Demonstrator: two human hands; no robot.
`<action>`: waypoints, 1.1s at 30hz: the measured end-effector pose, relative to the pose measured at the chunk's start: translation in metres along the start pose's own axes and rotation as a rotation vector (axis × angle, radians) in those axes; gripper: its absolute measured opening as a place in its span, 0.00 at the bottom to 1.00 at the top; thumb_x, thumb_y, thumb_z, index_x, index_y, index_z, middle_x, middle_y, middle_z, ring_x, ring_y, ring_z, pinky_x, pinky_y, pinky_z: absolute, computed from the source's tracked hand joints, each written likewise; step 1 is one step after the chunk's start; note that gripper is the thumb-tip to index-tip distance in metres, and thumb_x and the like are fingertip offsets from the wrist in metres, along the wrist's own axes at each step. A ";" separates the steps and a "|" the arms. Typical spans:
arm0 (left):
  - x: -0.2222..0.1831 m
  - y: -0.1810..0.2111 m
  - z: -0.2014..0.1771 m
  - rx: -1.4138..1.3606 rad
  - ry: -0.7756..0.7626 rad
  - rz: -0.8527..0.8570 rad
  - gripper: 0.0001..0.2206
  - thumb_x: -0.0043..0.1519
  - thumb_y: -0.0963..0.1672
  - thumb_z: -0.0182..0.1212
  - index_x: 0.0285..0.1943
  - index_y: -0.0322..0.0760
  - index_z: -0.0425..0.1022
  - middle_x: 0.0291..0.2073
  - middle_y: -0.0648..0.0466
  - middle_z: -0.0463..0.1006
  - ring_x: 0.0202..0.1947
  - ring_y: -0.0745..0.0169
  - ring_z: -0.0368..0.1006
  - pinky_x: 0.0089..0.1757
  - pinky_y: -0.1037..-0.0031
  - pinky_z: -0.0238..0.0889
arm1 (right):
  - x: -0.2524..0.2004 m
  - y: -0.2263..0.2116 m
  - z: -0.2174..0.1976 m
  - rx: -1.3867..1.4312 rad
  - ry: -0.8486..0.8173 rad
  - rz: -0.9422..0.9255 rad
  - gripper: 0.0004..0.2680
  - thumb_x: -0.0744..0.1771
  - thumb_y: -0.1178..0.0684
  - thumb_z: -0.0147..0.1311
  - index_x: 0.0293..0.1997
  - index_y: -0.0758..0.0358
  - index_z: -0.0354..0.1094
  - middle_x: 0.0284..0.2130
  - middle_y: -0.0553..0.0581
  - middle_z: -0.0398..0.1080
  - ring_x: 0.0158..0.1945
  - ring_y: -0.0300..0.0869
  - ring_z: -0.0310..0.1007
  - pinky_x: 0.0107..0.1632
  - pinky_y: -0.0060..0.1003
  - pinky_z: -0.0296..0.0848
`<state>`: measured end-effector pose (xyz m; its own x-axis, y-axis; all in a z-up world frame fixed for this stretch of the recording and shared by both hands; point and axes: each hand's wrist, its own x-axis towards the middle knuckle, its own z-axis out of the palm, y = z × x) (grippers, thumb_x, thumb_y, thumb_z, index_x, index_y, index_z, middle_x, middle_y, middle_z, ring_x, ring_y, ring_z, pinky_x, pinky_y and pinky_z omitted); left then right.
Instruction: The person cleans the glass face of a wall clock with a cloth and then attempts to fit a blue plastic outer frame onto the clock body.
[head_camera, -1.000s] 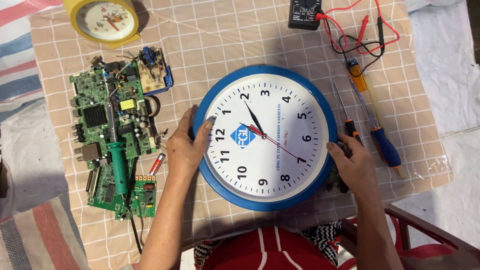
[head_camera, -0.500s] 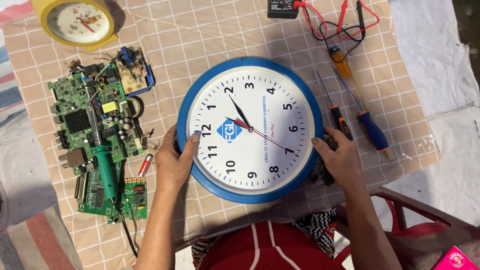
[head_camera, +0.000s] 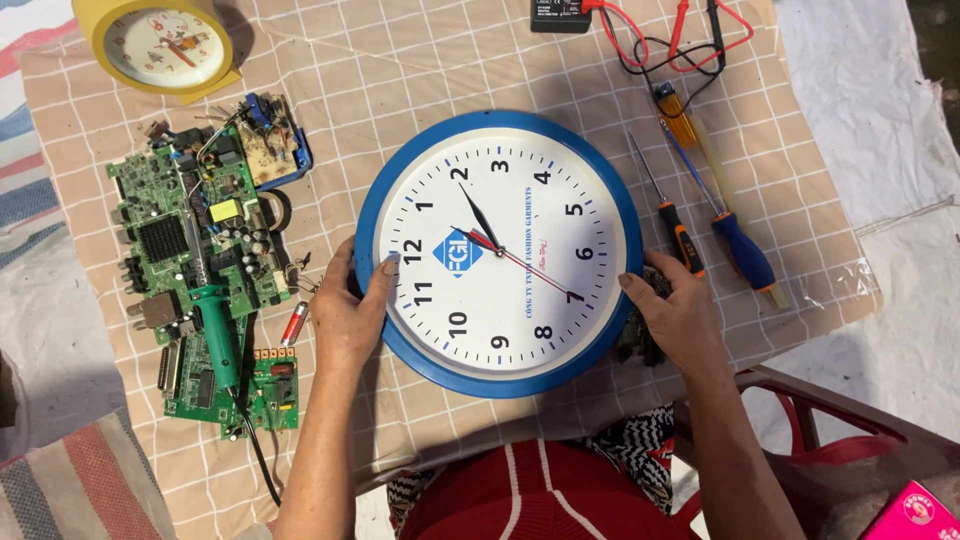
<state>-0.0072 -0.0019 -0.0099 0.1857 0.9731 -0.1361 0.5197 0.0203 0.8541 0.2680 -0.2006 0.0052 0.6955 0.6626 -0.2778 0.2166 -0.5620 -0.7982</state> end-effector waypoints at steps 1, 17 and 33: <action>-0.001 0.000 0.002 0.000 -0.003 0.001 0.26 0.62 0.45 0.69 0.66 0.23 0.70 0.48 0.24 0.77 0.52 0.24 0.73 0.47 0.41 0.70 | 0.004 0.009 0.001 0.000 0.002 0.002 0.22 0.68 0.46 0.61 0.64 0.74 0.65 0.53 0.84 0.68 0.59 0.76 0.65 0.57 0.76 0.63; -0.021 -0.013 -0.009 -0.445 -0.219 -0.279 0.22 0.54 0.46 0.76 0.50 0.27 0.75 0.33 0.45 0.78 0.30 0.61 0.73 0.24 0.75 0.74 | 0.006 0.039 0.006 0.343 -0.093 0.129 0.17 0.67 0.52 0.64 0.61 0.64 0.70 0.44 0.68 0.72 0.48 0.50 0.70 0.52 0.56 0.73; -0.030 -0.052 0.019 -0.498 -0.134 -0.356 0.16 0.52 0.39 0.70 0.50 0.33 0.76 0.32 0.48 0.79 0.35 0.61 0.75 0.35 0.71 0.75 | -0.001 0.034 0.011 0.233 -0.163 0.036 0.21 0.67 0.47 0.62 0.64 0.70 0.66 0.52 0.77 0.70 0.59 0.63 0.66 0.63 0.67 0.59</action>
<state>-0.0241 -0.0362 -0.0593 0.1926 0.8505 -0.4895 0.1244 0.4736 0.8719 0.2669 -0.2152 -0.0276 0.5766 0.7256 -0.3755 0.0173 -0.4703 -0.8823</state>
